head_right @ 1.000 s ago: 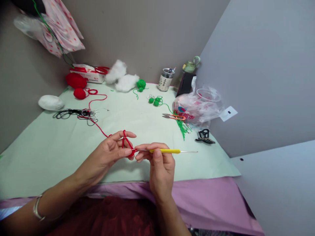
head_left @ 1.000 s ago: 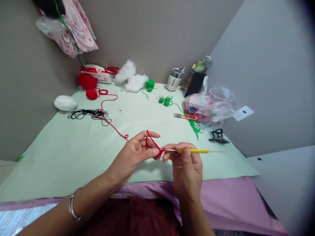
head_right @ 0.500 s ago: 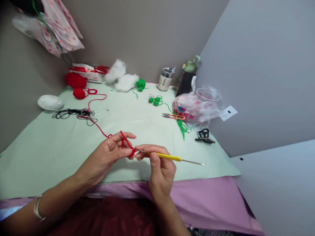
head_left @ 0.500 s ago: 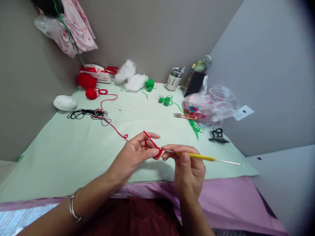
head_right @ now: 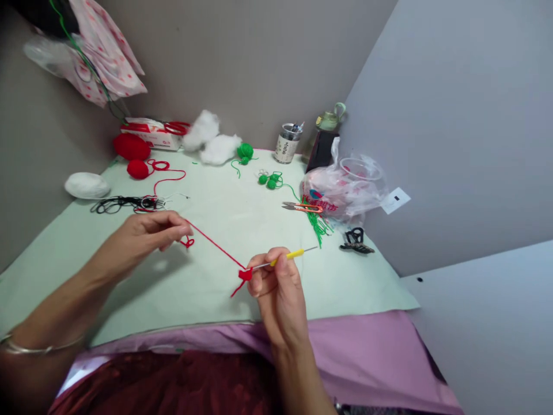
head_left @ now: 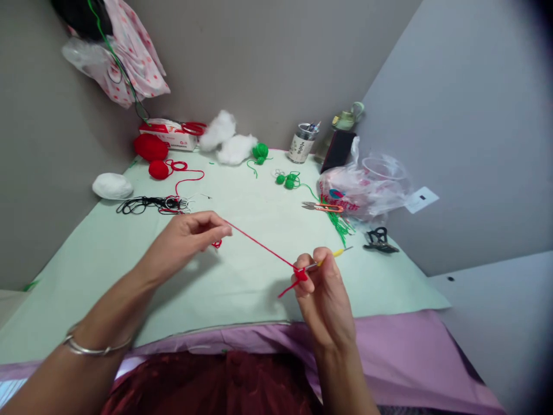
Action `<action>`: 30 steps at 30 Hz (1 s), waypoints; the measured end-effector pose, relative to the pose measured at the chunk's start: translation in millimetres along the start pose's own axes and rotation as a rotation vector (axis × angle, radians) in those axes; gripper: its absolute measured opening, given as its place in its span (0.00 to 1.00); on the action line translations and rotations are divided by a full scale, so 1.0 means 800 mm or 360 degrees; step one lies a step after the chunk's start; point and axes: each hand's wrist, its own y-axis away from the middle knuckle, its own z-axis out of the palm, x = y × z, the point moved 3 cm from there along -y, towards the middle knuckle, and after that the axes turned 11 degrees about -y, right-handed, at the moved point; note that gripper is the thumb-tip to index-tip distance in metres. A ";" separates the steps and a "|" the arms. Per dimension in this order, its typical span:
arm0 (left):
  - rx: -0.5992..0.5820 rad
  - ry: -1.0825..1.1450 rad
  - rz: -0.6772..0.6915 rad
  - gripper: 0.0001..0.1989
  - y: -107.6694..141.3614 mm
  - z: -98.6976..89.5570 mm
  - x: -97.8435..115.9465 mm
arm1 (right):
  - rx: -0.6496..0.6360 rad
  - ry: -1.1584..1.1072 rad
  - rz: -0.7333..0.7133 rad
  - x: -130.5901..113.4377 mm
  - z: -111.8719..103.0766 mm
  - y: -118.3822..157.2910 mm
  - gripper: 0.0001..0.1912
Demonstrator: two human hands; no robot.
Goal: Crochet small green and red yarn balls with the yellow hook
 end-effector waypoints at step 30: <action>-0.0315 0.0974 0.0048 0.17 0.042 0.099 0.045 | -0.0312 0.0970 -0.1003 0.000 0.003 0.020 0.10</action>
